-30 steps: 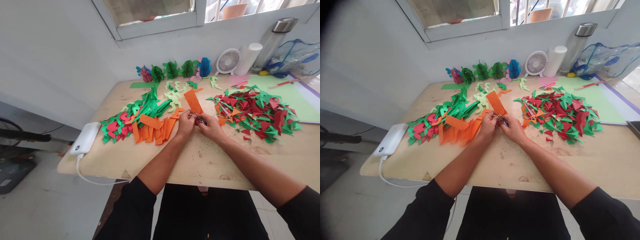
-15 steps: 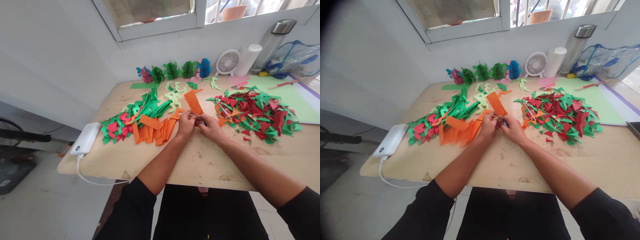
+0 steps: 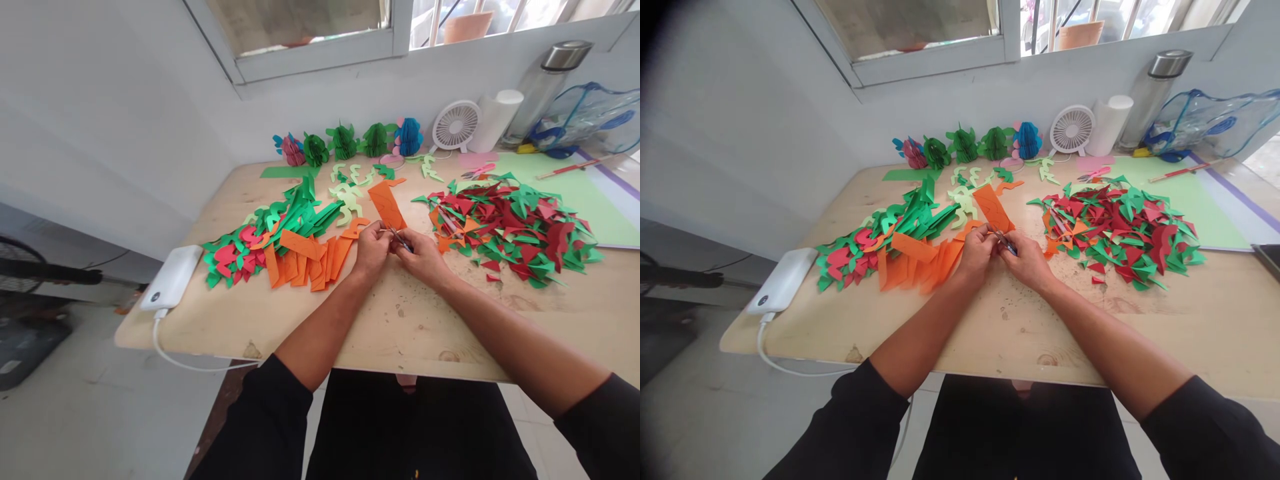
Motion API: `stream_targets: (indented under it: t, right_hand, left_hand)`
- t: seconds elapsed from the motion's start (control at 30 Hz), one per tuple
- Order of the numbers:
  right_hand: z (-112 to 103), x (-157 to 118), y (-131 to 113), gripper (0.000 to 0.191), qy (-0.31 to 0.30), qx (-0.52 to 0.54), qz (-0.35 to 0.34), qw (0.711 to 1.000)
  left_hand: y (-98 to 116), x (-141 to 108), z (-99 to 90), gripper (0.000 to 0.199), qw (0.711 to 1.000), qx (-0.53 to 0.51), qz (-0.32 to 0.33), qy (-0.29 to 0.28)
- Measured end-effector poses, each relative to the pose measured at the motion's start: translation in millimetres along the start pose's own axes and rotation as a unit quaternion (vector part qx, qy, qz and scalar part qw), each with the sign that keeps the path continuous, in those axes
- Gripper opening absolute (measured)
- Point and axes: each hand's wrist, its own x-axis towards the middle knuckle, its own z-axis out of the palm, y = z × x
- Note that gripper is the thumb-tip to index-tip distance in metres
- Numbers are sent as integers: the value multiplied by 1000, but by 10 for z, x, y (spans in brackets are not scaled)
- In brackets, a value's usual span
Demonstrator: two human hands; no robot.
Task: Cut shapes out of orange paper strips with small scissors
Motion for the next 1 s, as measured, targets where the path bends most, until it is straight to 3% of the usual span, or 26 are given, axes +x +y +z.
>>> stream_targets:
  t: [0.47,0.8,1.0]
  right_hand:
    - [1,-11,-3,9,4,22,-2,1000]
    - [-56,-31,-145,13,42,41,-3,998]
    - [-65,-38,-203,13,24,46,-22,998]
  left_hand:
    - [55,-21,20,4,1000,7,-10,6]
    - [3,12,-11,9,1000,14,-15,14]
    - [40,0,1,10,1000,3,-7,30]
